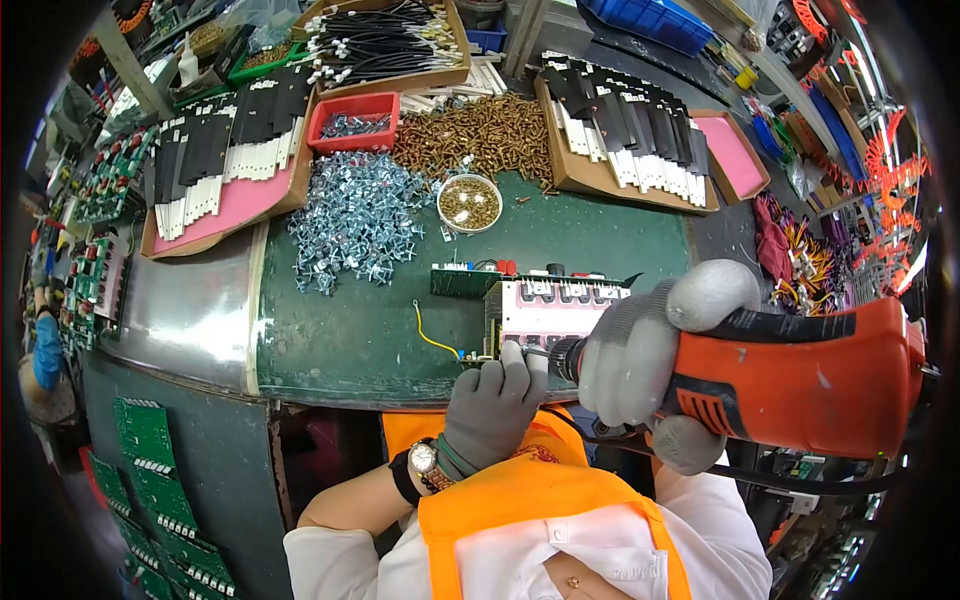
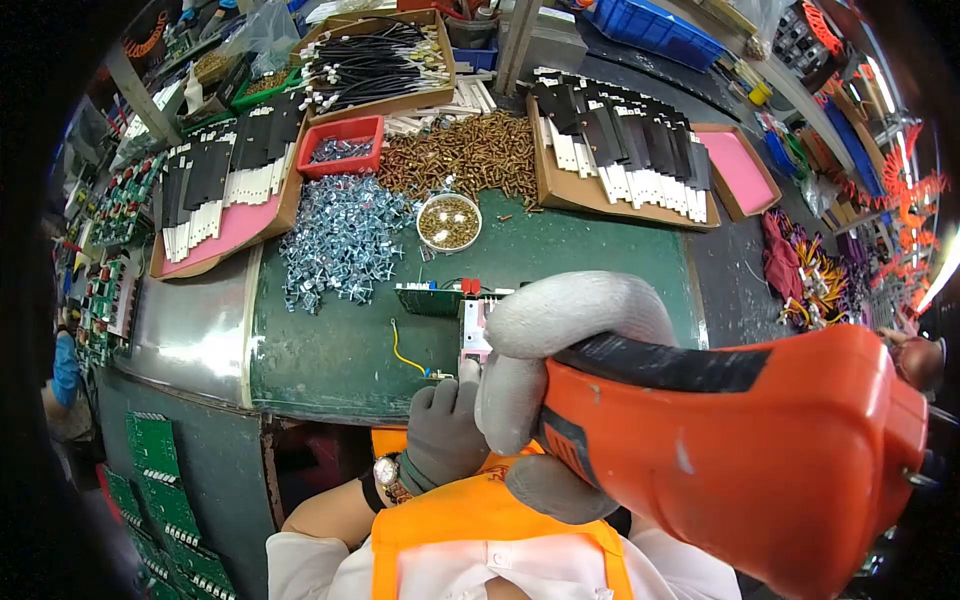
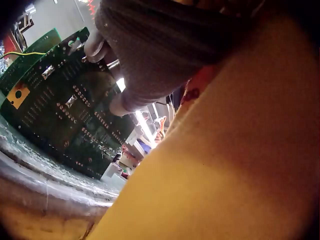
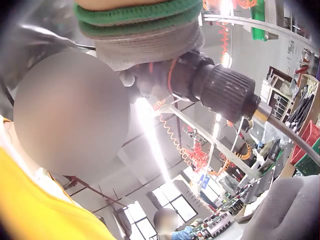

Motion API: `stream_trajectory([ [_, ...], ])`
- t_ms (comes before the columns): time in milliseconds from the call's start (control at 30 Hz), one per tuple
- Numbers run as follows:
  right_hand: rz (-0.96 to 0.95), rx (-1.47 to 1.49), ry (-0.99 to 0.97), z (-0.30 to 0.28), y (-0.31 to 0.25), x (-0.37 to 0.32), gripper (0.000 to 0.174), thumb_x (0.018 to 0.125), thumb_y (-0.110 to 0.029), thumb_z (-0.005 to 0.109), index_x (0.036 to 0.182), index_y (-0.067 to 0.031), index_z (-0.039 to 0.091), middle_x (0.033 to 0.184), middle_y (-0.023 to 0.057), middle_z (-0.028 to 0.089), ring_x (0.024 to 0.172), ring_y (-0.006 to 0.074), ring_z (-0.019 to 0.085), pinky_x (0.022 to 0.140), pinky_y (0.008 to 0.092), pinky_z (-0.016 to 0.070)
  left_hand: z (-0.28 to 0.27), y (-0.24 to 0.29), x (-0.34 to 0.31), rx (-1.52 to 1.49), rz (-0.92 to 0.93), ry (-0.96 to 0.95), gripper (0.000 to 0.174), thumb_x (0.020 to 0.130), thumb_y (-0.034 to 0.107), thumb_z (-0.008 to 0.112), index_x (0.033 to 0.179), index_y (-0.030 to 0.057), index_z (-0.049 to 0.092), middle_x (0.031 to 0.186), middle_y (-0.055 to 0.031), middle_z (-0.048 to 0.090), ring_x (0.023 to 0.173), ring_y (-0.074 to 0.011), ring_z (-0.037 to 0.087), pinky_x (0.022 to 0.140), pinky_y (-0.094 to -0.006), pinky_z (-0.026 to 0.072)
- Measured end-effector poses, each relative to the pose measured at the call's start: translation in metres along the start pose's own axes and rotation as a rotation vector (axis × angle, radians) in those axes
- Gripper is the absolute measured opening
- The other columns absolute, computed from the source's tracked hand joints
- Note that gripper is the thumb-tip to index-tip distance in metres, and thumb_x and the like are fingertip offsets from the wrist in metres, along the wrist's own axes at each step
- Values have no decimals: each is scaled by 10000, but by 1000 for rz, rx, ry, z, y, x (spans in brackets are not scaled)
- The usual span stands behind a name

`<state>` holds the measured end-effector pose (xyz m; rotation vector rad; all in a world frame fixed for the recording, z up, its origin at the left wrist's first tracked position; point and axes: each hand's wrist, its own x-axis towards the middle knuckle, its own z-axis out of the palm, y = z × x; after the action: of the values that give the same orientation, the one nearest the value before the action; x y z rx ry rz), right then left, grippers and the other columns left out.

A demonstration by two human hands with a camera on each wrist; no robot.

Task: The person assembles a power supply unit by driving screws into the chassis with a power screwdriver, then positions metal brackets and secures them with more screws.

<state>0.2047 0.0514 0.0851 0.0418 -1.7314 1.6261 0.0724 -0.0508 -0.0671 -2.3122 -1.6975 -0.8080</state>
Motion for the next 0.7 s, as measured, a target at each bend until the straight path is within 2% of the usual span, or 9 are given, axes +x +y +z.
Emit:
stream_trajectory([
  [267,-9,-69,18,7,-1,12,571,781,-87,776,1187,-35,378,658,77,583,503,202,553,450,344,459,8,-4,-4,50,85,-3,329,818,186,534,1124,70,566,1052,-127,552,763,-169,483,616,-296,383],
  [367,22,-68,45,12,-1,17,495,791,-48,741,1133,-42,383,637,73,567,477,190,533,428,331,448,8,-6,-2,53,98,28,325,823,188,535,1122,65,572,1056,-136,561,761,-171,482,615,-294,381],
  [700,33,24,-17,8,2,24,424,793,6,700,1080,-42,392,632,77,558,468,191,519,424,330,446,11,-6,-6,53,115,21,314,834,190,520,1113,55,575,1070,-141,567,761,-175,473,621,-299,366],
])
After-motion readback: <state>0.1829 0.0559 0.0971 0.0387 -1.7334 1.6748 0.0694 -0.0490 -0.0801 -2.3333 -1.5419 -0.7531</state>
